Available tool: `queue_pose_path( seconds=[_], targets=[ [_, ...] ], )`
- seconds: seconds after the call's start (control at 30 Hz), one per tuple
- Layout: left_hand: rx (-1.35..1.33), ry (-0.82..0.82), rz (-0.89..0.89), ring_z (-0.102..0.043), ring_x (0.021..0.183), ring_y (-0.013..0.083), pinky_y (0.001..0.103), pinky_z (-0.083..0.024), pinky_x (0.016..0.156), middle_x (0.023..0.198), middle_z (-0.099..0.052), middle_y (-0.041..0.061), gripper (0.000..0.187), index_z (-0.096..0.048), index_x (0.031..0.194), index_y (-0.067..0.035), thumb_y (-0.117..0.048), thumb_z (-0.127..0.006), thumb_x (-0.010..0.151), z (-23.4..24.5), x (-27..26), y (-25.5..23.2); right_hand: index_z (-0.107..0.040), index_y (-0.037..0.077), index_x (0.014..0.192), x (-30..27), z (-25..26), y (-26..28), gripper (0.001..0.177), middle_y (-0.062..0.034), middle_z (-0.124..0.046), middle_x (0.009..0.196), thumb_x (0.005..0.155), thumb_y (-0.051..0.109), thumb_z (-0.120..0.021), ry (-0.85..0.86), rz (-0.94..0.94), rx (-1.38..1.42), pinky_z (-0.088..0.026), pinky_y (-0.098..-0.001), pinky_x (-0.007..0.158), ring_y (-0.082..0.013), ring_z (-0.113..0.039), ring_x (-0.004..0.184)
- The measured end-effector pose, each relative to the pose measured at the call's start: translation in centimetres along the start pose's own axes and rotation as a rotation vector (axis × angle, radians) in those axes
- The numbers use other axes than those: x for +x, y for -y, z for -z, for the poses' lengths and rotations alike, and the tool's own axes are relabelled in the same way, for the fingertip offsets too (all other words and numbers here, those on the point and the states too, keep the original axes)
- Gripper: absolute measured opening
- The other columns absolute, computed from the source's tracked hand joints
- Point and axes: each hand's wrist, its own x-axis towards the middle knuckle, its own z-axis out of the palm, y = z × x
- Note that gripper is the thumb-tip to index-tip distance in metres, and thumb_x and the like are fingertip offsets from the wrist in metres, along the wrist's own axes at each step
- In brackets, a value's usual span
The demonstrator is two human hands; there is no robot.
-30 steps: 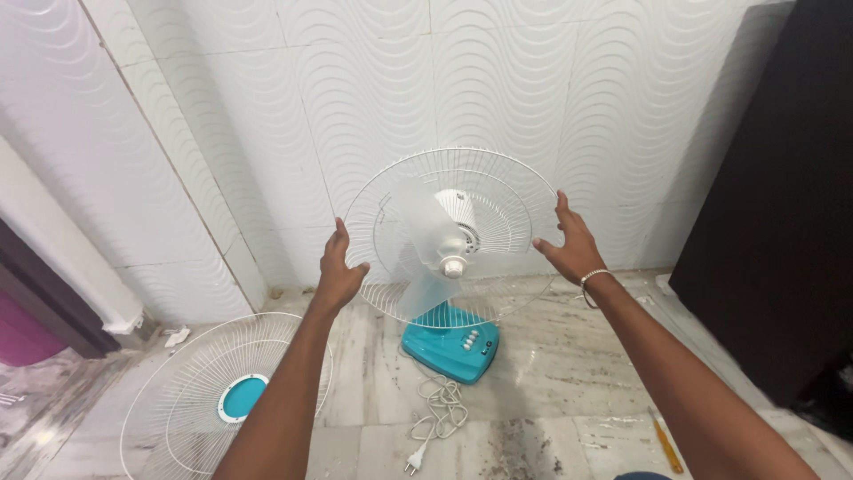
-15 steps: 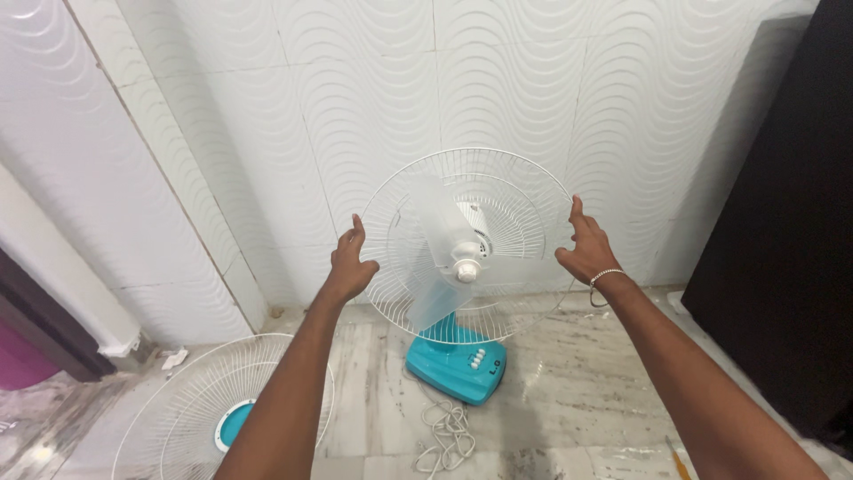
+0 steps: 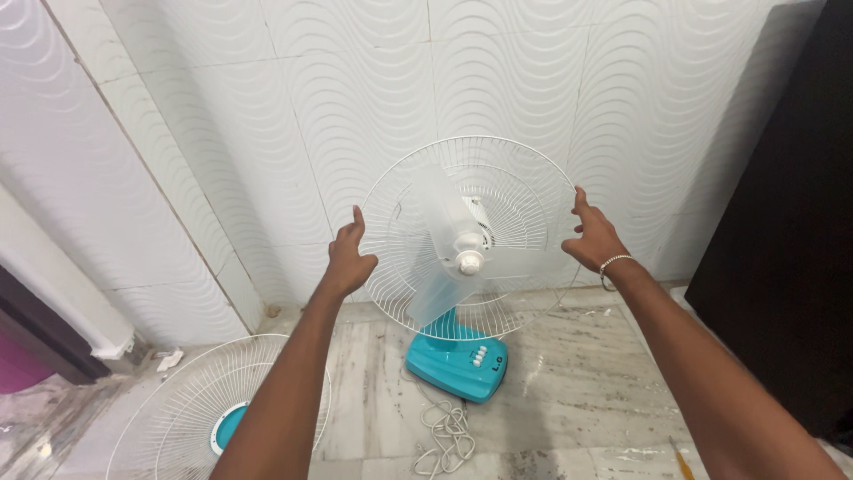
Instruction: The person assembles a table fan by attaching the front grille, fan blades, and rear grille to the motor housing. They use a screwdriver to tighten the central nut securing the blades.
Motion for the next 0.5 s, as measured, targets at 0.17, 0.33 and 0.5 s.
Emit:
queue_pose_path(
  seconds=[0.17, 0.33, 0.5],
  targets=[
    [-0.021, -0.063, 0.007, -0.041, 0.14, 0.0385, 0.048, -0.025, 0.12, 0.149, -0.044, 0.025, 0.106, -0.014, 0.166, -0.013, -0.01, -0.063, 0.073, 0.2, -3.2, -1.0, -0.012, 0.016, 0.167, -2.4, 0.0, 0.0, 0.113, -0.0185, -0.055, 0.14, 0.069, 0.007, -0.067, -0.038, 0.071, 0.045, -0.052, -0.0404, 0.099, -0.0317, -0.064, 0.111],
    [-0.023, -0.122, -0.031, -0.041, 0.14, 0.0392, 0.05, -0.024, 0.119, 0.149, -0.044, 0.024, 0.103, -0.02, 0.164, -0.012, -0.009, -0.068, 0.073, 0.7, -5.7, -0.8, -0.011, 0.013, 0.166, -4.5, -0.3, 0.6, 0.11, -0.0211, -0.055, 0.139, 0.071, 0.005, -0.067, -0.07, 0.135, 0.073, -0.053, -0.042, 0.095, -0.0324, -0.063, 0.109],
    [-0.05, -0.14, -0.065, -0.043, 0.139, 0.0385, 0.05, -0.026, 0.119, 0.147, -0.047, 0.023, 0.102, -0.021, 0.163, -0.012, -0.008, -0.067, 0.072, 1.3, -7.9, -0.5, -0.01, 0.013, 0.166, -6.2, -0.6, 1.2, 0.113, -0.0216, -0.055, 0.14, 0.07, 0.004, -0.067, -0.1, 0.191, 0.038, -0.052, -0.0426, 0.098, -0.0318, -0.063, 0.11]
  ],
)
